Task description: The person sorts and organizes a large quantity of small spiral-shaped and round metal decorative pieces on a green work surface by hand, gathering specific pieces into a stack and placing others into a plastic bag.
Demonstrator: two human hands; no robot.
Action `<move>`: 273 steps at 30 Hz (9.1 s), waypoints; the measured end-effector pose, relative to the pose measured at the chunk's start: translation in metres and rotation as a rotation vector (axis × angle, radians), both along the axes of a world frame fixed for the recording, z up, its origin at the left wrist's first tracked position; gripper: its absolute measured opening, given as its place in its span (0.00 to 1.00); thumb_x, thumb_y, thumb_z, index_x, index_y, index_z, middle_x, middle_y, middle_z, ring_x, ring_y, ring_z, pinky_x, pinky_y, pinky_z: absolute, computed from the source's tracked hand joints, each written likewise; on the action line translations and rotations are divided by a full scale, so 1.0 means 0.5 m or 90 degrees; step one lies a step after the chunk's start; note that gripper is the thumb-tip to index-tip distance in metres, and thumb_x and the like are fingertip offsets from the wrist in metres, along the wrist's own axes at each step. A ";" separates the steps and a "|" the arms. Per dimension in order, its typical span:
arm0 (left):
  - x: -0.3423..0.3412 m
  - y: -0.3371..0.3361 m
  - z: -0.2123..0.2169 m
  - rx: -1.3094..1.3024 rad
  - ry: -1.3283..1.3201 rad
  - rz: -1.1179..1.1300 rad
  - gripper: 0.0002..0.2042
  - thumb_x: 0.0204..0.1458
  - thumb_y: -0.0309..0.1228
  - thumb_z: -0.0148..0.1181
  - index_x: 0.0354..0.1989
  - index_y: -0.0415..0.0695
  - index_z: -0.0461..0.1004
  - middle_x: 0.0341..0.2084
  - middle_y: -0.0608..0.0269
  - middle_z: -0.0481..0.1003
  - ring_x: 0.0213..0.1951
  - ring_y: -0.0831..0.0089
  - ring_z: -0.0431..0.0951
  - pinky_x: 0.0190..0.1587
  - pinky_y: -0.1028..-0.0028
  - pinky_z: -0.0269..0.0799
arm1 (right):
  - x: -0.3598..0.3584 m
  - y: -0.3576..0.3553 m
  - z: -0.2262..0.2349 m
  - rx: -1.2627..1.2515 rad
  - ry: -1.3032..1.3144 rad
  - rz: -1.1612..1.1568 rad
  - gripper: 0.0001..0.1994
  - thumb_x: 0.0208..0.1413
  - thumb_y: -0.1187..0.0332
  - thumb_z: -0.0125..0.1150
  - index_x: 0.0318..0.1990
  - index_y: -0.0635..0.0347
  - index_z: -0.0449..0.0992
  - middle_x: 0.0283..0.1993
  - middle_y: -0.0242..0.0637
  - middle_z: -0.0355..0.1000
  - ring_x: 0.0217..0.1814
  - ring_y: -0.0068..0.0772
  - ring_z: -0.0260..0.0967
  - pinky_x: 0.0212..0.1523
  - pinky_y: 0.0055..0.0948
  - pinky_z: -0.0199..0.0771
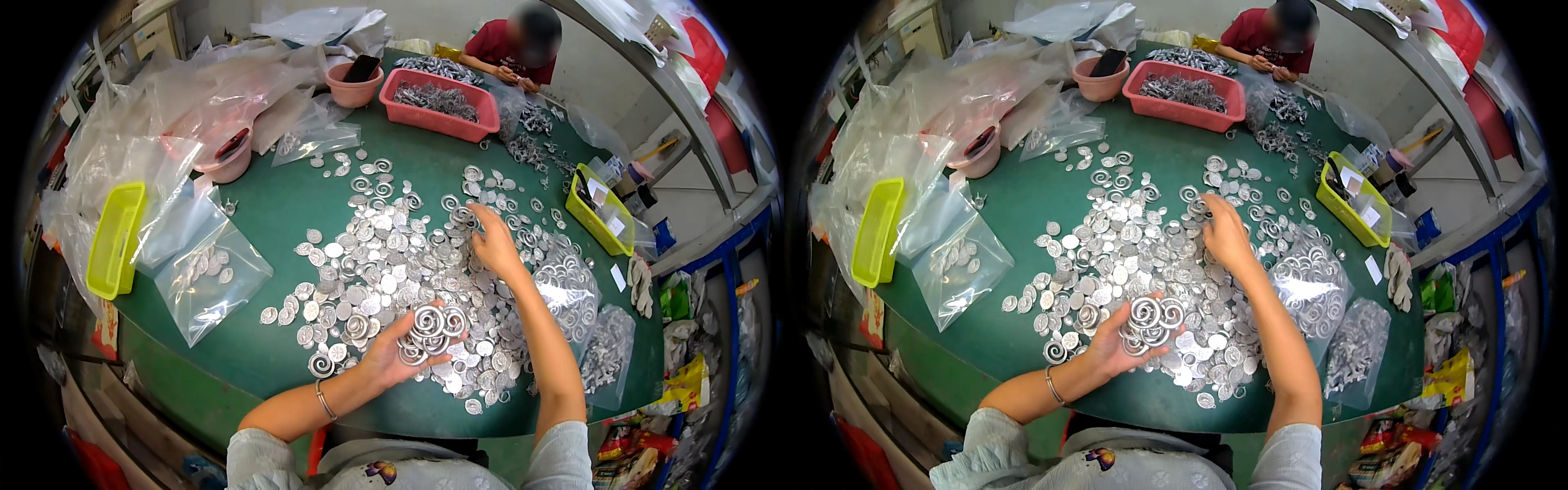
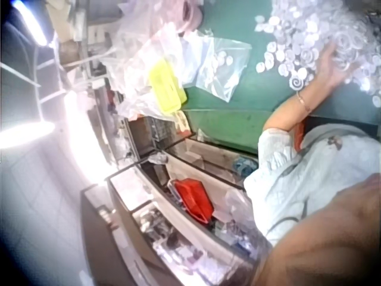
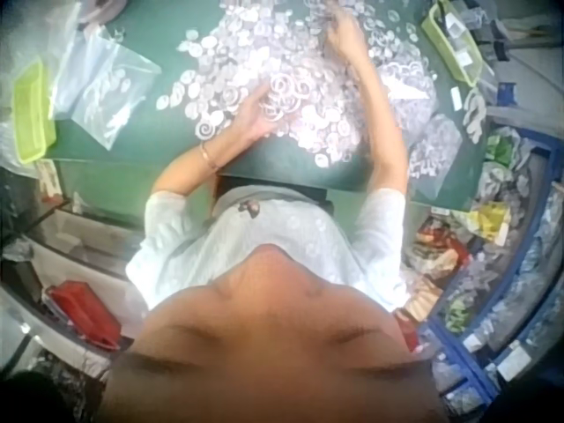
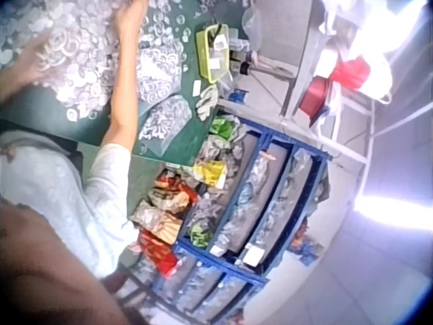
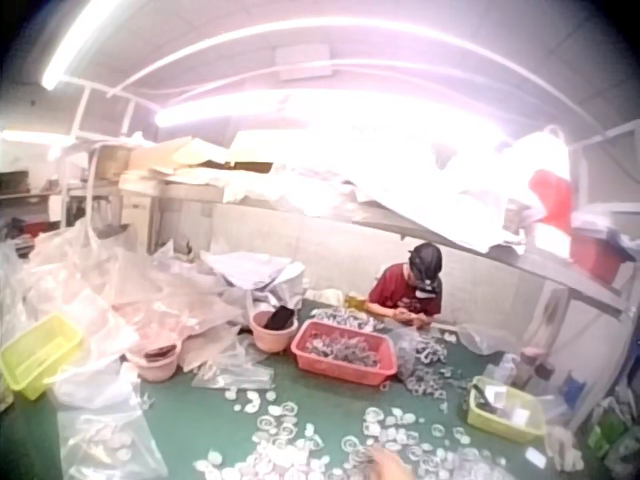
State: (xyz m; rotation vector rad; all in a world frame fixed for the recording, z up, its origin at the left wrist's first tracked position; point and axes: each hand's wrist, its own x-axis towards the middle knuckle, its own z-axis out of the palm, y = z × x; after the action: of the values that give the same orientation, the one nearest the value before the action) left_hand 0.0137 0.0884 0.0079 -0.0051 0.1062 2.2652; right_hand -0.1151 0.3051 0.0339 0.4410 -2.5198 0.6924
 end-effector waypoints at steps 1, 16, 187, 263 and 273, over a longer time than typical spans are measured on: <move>0.000 -0.003 -0.006 -0.013 -0.011 -0.011 0.28 0.50 0.44 0.55 0.58 0.50 0.56 0.53 0.48 0.62 0.54 0.49 0.64 0.45 0.55 0.73 | -0.029 0.008 -0.027 0.080 0.018 -0.016 0.16 0.42 0.79 0.52 0.43 0.63 0.71 0.45 0.42 0.69 0.51 0.42 0.64 0.48 0.35 0.65; 0.001 -0.003 -0.007 0.008 0.020 -0.008 0.26 0.51 0.42 0.53 0.57 0.45 0.58 0.57 0.42 0.55 0.55 0.48 0.63 0.45 0.57 0.73 | -0.011 0.046 0.005 -0.123 -0.090 -0.124 0.07 0.51 0.73 0.51 0.34 0.68 0.71 0.29 0.44 0.73 0.23 0.38 0.69 0.25 0.31 0.69; 0.132 0.354 0.050 -0.225 -0.022 -0.188 0.18 0.51 0.36 0.53 0.48 0.40 0.66 0.46 0.52 0.69 0.50 0.56 0.68 0.50 0.64 0.69 | 0.543 0.164 0.018 -0.274 0.147 -0.451 0.17 0.43 0.76 0.60 0.43 0.67 0.68 0.38 0.44 0.63 0.42 0.44 0.59 0.43 0.35 0.60; -0.181 0.450 0.226 -0.431 0.642 0.191 0.21 0.59 0.43 0.42 0.26 0.37 0.71 0.23 0.62 0.72 0.26 0.76 0.72 0.37 0.76 0.71 | 0.449 0.255 0.087 -0.562 0.303 -0.151 0.15 0.57 0.74 0.45 0.51 0.64 0.53 0.36 0.35 0.61 0.33 0.22 0.61 0.36 0.22 0.63; -0.162 0.415 0.202 -0.473 0.726 0.095 0.21 0.59 0.42 0.42 0.30 0.36 0.74 0.25 0.59 0.75 0.29 0.76 0.75 0.35 0.78 0.70 | 0.346 0.199 -0.018 0.146 -0.024 -0.052 0.22 0.38 0.82 0.52 0.46 0.60 0.69 0.51 0.39 0.65 0.53 0.44 0.60 0.52 0.36 0.61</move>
State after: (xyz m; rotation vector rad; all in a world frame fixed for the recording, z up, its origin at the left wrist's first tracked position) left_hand -0.0675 0.2961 0.1090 0.8934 1.5472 1.9604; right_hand 0.0580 0.4045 0.0250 0.4031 -2.6484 0.3853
